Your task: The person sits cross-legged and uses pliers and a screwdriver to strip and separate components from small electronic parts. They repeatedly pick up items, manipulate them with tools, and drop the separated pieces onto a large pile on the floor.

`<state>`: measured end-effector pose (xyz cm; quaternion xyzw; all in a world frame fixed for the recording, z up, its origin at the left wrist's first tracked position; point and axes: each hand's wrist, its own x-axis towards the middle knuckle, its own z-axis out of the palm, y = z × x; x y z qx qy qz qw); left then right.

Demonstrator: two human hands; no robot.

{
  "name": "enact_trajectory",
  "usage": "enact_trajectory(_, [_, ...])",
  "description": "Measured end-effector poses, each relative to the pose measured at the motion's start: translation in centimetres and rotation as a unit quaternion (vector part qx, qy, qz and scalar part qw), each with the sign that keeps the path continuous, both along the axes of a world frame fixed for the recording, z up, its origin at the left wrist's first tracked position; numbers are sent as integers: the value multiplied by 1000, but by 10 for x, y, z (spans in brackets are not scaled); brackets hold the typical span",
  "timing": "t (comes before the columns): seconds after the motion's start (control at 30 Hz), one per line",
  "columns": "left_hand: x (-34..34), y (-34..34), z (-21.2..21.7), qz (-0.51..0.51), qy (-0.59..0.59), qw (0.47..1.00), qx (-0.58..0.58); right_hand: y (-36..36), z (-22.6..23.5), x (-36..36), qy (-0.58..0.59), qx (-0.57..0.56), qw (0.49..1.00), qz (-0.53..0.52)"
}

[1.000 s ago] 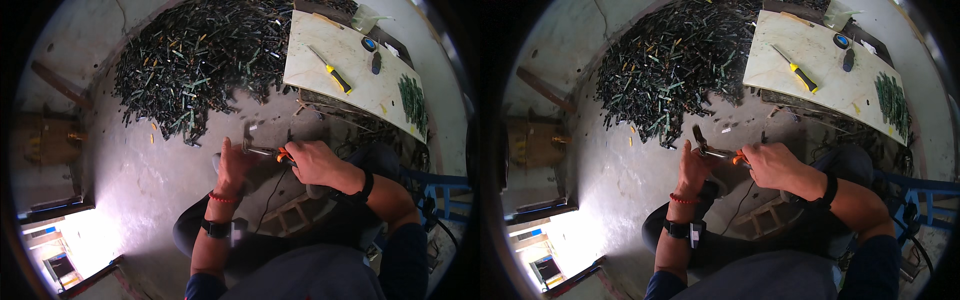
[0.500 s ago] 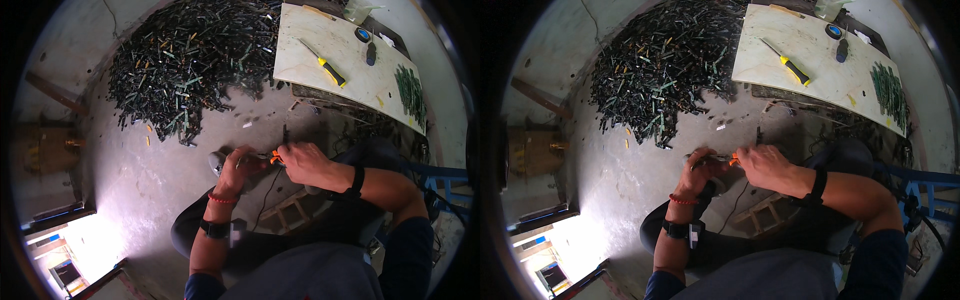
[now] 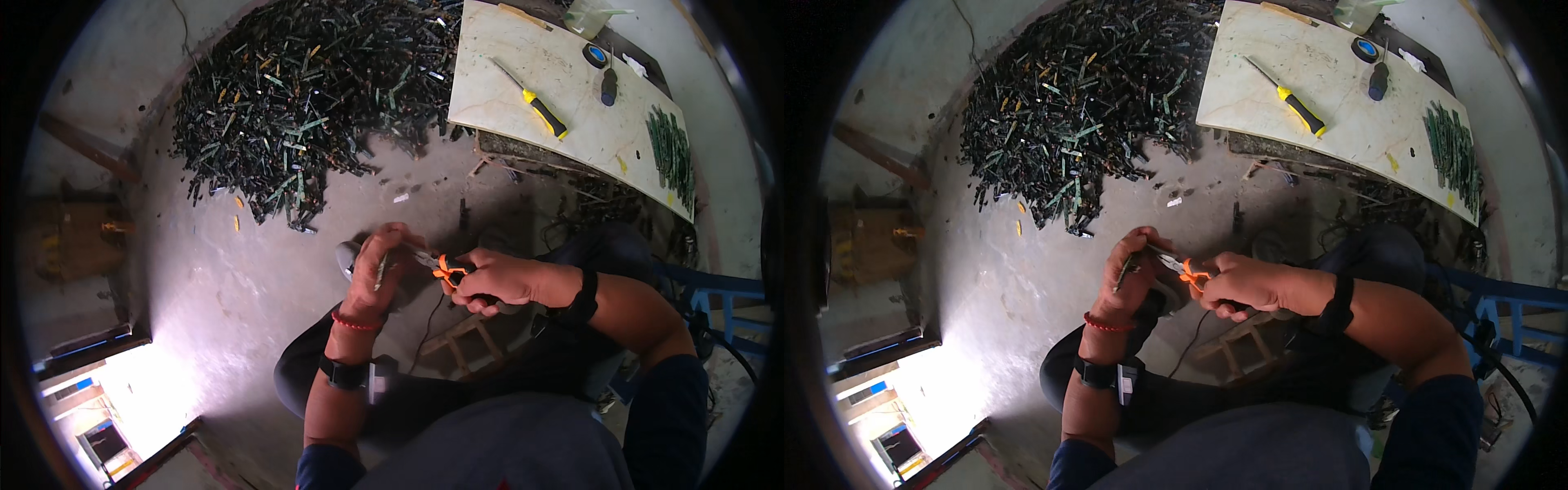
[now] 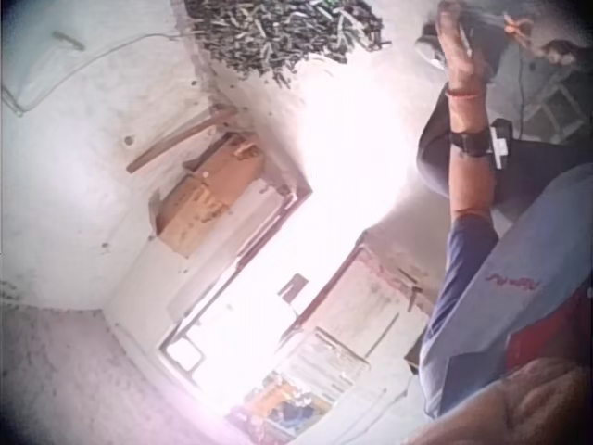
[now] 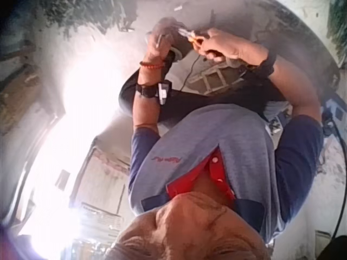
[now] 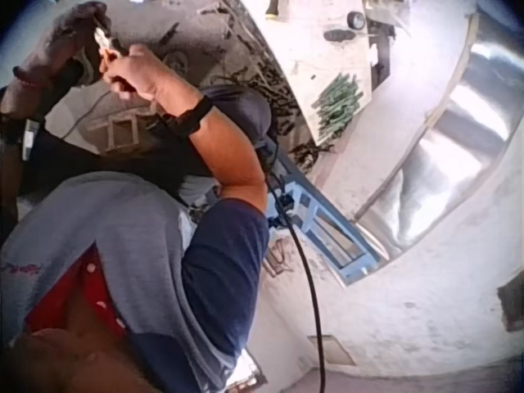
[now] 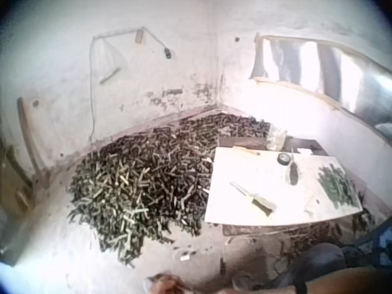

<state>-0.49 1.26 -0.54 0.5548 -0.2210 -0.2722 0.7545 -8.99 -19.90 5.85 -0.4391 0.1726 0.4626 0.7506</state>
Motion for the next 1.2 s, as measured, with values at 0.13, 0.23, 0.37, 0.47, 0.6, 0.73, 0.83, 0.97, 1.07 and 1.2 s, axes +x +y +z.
enact_trajectory(0.13, [12, -10, 30, -74, 344, 920, -175, 2, 7, 1, 48, 155, 986, -32])
enact_trajectory(0.23, [15, -7, 35, -84, 354, 907, -212, 2, 6, 6, -14, 106, 994, -7])
enact_trajectory(0.37, [11, -4, 37, -46, 355, 921, -154, -7, 16, 16, -260, -194, 940, 105])
enact_trajectory(0.47, [8, 1, 28, -3, 352, 935, -35, -14, 4, 10, -464, -361, 805, 76])
enact_trajectory(0.6, [13, 9, 12, -5, 352, 936, 23, -21, 14, 11, -450, -519, 713, 142])
enact_trajectory(0.73, [8, 1, 32, -15, 255, 956, 141, -28, 7, 9, -451, -575, 664, 159])
enact_trajectory(0.83, [3, -10, 39, -46, 66, 965, 248, -23, 7, 8, -473, -575, 652, 141])
enact_trajectory(0.97, [-3, -12, 25, -46, -103, 959, 261, -18, 6, 7, -441, -549, 693, 155])
enact_trajectory(1.07, [-2, -12, 21, -63, -157, 955, 243, -19, 3, 7, -390, -478, 771, 156])
enact_trajectory(1.2, [-2, -18, 41, -74, 53, 973, 213, -24, 8, 7, -161, -176, 970, 41])
